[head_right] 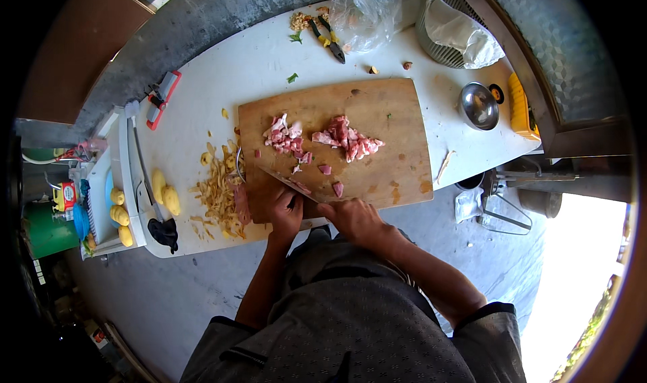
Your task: The person uses a cleaver to chop raw meat into small pieces on a wooden cutting board. The person repeatedly slices the meat and occasionally gathers the pieces together to continue chopping.
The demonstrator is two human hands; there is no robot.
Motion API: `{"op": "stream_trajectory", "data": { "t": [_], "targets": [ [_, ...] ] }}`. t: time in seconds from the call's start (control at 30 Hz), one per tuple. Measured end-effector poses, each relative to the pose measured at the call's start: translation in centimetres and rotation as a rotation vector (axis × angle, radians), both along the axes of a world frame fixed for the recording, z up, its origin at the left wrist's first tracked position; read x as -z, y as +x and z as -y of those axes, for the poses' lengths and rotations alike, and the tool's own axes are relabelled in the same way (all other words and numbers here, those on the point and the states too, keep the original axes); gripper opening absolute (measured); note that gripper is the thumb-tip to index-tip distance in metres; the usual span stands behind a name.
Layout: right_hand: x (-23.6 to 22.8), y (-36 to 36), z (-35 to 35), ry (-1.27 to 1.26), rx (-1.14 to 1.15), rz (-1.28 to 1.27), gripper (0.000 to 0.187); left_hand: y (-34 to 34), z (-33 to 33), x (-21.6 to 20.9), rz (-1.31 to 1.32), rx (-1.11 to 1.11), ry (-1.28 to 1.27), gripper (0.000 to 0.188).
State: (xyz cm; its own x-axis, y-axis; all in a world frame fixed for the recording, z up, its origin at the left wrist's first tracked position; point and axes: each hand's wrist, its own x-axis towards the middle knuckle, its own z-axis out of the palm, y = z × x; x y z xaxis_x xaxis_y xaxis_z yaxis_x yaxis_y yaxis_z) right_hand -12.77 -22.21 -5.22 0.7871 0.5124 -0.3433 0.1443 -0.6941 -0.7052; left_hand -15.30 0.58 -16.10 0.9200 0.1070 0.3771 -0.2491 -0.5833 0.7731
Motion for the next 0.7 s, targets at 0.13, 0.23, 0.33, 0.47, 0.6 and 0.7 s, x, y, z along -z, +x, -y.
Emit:
{"op": "stream_trajectory", "data": {
  "t": [0.13, 0.23, 0.33, 0.47, 0.6, 0.7],
  "targets": [
    [0.1, 1.0, -1.4, -0.019, -0.039, -0.011, 0.037, -0.8, -0.2, 0.1, -0.048, -0.055, 0.016, 0.018],
    [2.3, -0.1, 0.7, 0.061, 0.003, 0.128, 0.044, -0.7, -0.1, 0.0, -0.038, -0.067, 0.036, 0.019],
    [0.7, 0.5, 2.1, 0.109, 0.094, -0.051, 0.047, -0.7, -0.1, -0.6, 0.001, -0.068, 0.024, 0.020],
    [-2.7, -0.1, 2.7, 0.088, 0.096, -0.108, 0.048, -1.3, 0.2, -0.7, 0.001, -0.074, -0.152, 0.018],
    [-4.0, -1.1, 2.5, 0.033, 0.082, -0.140, 0.050, -1.8, -0.2, -1.1, -0.145, -0.044, -0.062, 0.019],
    [-4.1, -1.4, 2.6, 0.012, 0.074, -0.173, 0.049, -1.3, 0.0, -1.2, -0.110, -0.042, -0.053, 0.023]
  ]
}}
